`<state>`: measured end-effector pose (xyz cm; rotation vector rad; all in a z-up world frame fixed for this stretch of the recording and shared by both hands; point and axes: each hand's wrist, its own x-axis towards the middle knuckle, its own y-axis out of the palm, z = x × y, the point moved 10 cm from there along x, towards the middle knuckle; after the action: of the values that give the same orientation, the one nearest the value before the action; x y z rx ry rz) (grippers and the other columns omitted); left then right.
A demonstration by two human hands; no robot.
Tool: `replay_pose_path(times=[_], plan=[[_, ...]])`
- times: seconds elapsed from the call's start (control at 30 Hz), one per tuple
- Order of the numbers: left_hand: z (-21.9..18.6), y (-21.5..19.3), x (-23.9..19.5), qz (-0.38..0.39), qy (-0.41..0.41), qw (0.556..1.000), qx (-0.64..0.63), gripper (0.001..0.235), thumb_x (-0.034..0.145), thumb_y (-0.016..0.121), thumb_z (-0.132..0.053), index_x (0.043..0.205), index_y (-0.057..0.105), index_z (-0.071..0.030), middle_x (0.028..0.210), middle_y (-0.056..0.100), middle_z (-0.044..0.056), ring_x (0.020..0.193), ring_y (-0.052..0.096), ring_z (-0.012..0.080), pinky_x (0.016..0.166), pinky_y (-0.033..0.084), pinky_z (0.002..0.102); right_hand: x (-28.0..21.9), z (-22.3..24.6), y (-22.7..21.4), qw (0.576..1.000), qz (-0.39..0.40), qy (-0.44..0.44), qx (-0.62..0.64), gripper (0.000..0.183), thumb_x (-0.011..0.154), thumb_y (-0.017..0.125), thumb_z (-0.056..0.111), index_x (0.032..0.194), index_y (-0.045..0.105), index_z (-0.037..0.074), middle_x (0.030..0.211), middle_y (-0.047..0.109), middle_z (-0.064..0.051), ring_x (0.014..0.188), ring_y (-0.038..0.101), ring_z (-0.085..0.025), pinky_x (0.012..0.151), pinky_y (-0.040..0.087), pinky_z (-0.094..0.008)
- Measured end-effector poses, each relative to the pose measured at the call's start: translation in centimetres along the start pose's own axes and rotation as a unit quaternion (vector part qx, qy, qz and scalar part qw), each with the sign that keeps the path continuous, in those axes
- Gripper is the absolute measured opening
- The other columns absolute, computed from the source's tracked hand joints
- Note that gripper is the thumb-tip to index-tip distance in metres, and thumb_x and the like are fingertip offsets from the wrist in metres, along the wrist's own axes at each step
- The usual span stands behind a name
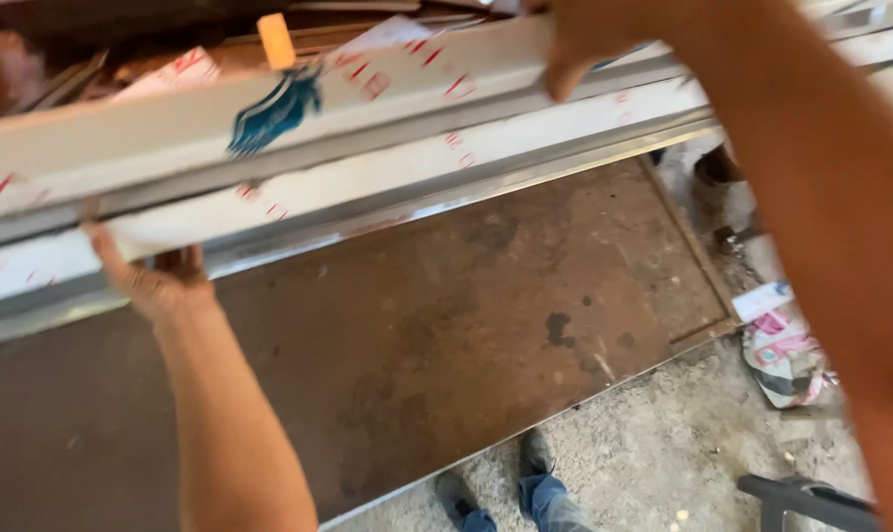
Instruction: The person positions a stainless steel sheet against a frame on the workbench, marks the edge with a tape measure and marker, then welds the seam along the sheet edge using an arc welding electrode holder, producing sparks as they work along the joint.
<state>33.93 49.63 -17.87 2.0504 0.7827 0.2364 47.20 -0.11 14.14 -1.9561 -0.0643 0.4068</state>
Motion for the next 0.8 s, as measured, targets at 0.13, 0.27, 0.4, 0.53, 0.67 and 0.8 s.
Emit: replay_pose_path(times=[0.13, 0.27, 0.4, 0.53, 0.67, 0.8], plan=[[0.4, 0.1, 0.4, 0.173, 0.017, 0.984, -0.035, 0.084, 0.087, 0.092, -0.047, 0.156, 0.047, -0.030, 0.168, 0.049, 0.004, 0.165, 0.045, 0.0333, 0.124, 0.041, 0.050, -3.4, 3.3, -4.6, 0.996, -0.071, -0.044, -0.027, 0.046, 0.060, 0.096, 0.037, 0.094, 0.081, 0.008, 0.091, 0.076, -0.018, 0.087, 0.073, -0.037, 0.078, 0.058, -0.048], [-0.2, -2.5, 0.3, 0.064, 0.023, 0.996, 0.050, 0.084, 0.093, 0.078, -0.061, 0.157, 0.048, -0.016, 0.161, 0.051, 0.009, 0.146, 0.046, 0.0313, 0.122, 0.047, 0.050, -5.5, 4.7, -5.9, 0.992, -0.101, -0.069, 0.014, 0.041, 0.048, 0.096, 0.027, 0.082, 0.080, 0.011, 0.087, 0.074, -0.014, 0.087, 0.073, -0.033, 0.075, 0.058, -0.044], [-1.6, -2.7, 0.0, 0.044, 0.014, 0.997, 0.056, 0.075, 0.096, 0.072, -0.058, 0.154, 0.051, -0.015, 0.153, 0.055, 0.011, 0.139, 0.053, 0.0308, 0.116, 0.049, 0.048, -3.9, 6.0, -4.9, 0.980, -0.159, -0.122, 0.005, 0.051, 0.041, 0.100, 0.031, 0.082, 0.078, 0.011, 0.084, 0.073, -0.015, 0.085, 0.072, -0.036, 0.073, 0.056, -0.044], [-0.1, -3.7, -0.7, -0.061, 0.013, 0.997, 0.041, 0.063, 0.091, 0.071, -0.051, 0.144, 0.058, -0.020, 0.142, 0.063, 0.009, 0.128, 0.062, 0.0286, 0.105, 0.055, 0.045, -3.9, 8.1, -2.2, 0.979, -0.128, -0.154, 0.030, 0.056, 0.052, 0.098, 0.032, 0.098, 0.077, 0.011, 0.092, 0.075, -0.015, 0.084, 0.074, -0.035, 0.073, 0.059, -0.046], [0.3, -4.8, 0.5, -0.094, 0.018, 0.995, 0.001, 0.062, 0.089, 0.074, -0.049, 0.138, 0.061, -0.013, 0.136, 0.067, 0.011, 0.122, 0.068, 0.0293, 0.100, 0.060, 0.047, -2.8, 4.0, -0.4, 0.996, -0.066, -0.065, 0.009, 0.061, 0.066, 0.095, 0.033, 0.120, 0.076, 0.010, 0.101, 0.078, -0.016, 0.082, 0.077, -0.035, 0.073, 0.062, -0.048], [0.1, -3.4, -1.6, -0.129, 0.010, 0.989, 0.077, 0.080, 0.084, 0.078, -0.057, 0.139, 0.056, -0.003, 0.133, 0.065, 0.014, 0.119, 0.066, 0.0309, 0.097, 0.060, 0.049, -3.9, 3.4, 0.4, 0.999, -0.037, -0.022, -0.019, 0.071, 0.066, 0.097, 0.034, 0.128, 0.074, 0.007, 0.097, 0.078, -0.017, 0.075, 0.075, -0.035, 0.071, 0.065, -0.046]])
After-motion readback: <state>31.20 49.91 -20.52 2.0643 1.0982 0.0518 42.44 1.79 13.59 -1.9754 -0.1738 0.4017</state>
